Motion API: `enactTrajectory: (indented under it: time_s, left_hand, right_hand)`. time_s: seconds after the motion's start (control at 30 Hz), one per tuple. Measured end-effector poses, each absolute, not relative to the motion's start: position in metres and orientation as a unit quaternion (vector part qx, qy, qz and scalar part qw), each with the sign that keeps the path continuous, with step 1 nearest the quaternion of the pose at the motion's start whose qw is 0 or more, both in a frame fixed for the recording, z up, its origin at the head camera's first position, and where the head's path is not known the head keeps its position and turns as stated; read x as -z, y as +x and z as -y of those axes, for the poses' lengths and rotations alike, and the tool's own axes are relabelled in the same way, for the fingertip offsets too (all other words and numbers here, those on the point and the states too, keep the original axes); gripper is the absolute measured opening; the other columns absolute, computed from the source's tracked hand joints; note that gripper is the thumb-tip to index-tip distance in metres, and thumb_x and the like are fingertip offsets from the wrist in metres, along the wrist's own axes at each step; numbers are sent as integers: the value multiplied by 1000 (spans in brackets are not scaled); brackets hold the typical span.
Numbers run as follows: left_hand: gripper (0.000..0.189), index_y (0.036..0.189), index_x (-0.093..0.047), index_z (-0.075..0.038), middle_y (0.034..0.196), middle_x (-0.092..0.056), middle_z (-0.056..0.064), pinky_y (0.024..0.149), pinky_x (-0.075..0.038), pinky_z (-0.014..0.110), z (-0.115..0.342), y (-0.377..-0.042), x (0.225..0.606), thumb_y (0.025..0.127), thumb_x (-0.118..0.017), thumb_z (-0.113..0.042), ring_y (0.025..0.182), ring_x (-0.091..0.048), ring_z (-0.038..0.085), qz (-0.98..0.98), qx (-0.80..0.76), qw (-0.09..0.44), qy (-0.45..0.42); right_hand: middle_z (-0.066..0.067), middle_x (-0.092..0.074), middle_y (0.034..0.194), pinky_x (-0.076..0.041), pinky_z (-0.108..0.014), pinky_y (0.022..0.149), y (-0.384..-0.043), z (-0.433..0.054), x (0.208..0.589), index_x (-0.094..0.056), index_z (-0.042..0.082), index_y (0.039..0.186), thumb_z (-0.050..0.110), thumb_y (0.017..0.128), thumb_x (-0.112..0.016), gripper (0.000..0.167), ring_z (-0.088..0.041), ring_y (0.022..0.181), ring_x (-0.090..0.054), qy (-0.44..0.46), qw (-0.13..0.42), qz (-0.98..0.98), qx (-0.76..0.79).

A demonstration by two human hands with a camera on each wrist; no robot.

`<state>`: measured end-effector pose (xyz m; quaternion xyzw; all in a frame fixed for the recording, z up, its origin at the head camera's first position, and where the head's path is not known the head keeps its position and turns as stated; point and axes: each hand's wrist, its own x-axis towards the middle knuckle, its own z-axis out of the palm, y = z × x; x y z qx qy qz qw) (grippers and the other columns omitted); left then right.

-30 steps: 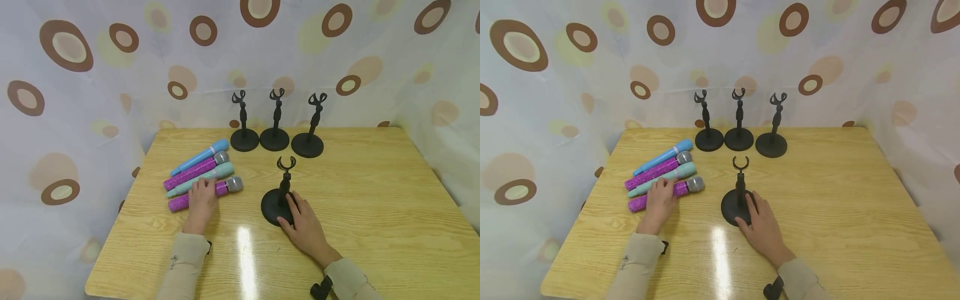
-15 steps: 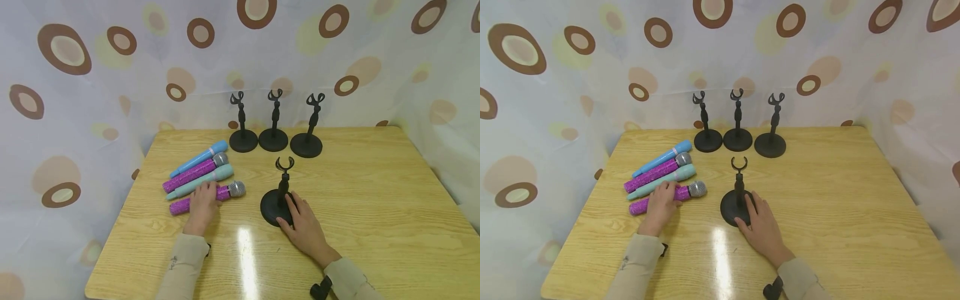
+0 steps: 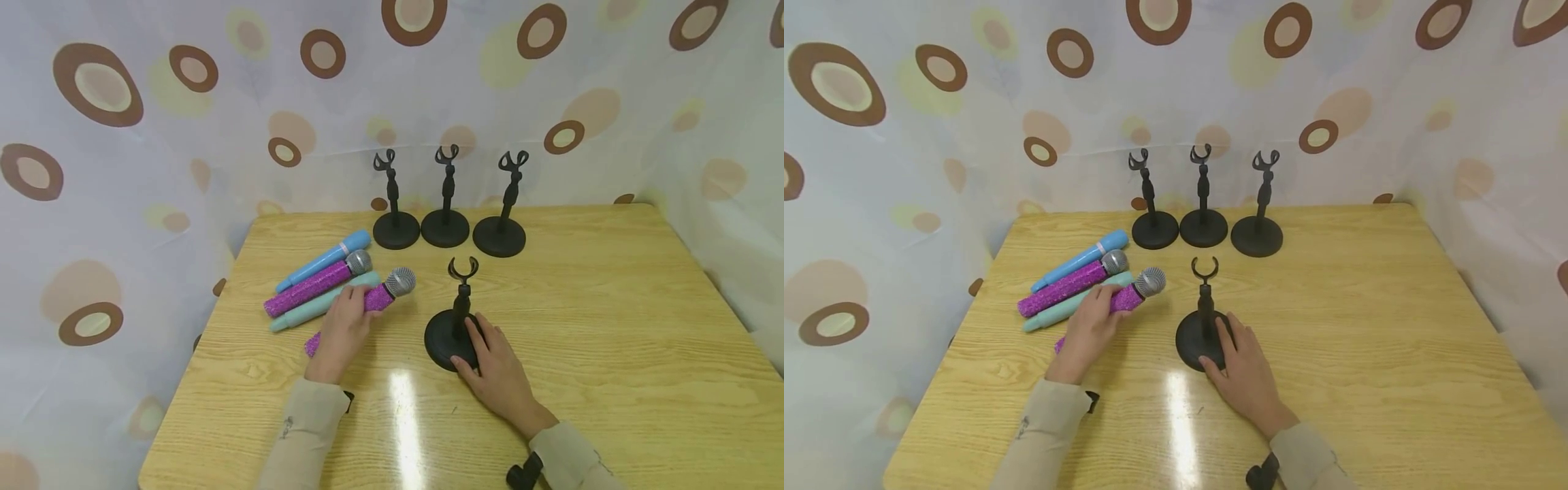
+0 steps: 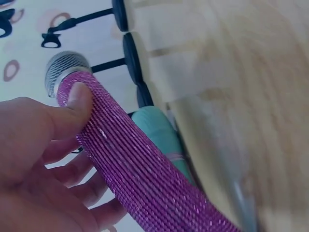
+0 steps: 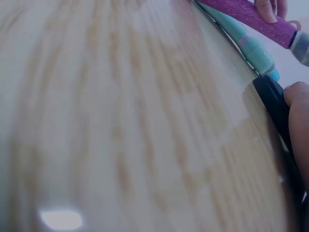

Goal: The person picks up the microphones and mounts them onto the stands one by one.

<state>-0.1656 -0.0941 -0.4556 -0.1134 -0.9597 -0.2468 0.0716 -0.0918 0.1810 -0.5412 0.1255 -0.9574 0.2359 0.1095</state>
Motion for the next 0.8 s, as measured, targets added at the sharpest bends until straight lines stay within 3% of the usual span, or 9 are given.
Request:
enactTrajectory:
  time_s: [0.53, 0.8]
  left_hand:
    - [50, 136, -51, -5, 123, -57, 11, 93, -52, 43, 74, -170, 434, 96, -62, -33, 106, -59, 25, 915, 379, 65, -120]
    - [53, 143, -47, -6, 130, -56, 11, 96, -54, 41, 60, -177, 418, 100, -55, -35, 119, -57, 26, 874, 466, 45, -132]
  right_hand:
    - [-20, -29, 160, -27, -55, 119, -92, -179, 542, -36, 7, 153, 45, 95, -63, 75, -39, 143, -37, 126, 112, 956, -239]
    - [-20, -31, 159, -28, -56, 118, -91, -180, 543, -37, 7, 153, 45, 94, -64, 75, -39, 142, -38, 122, 119, 957, -235]
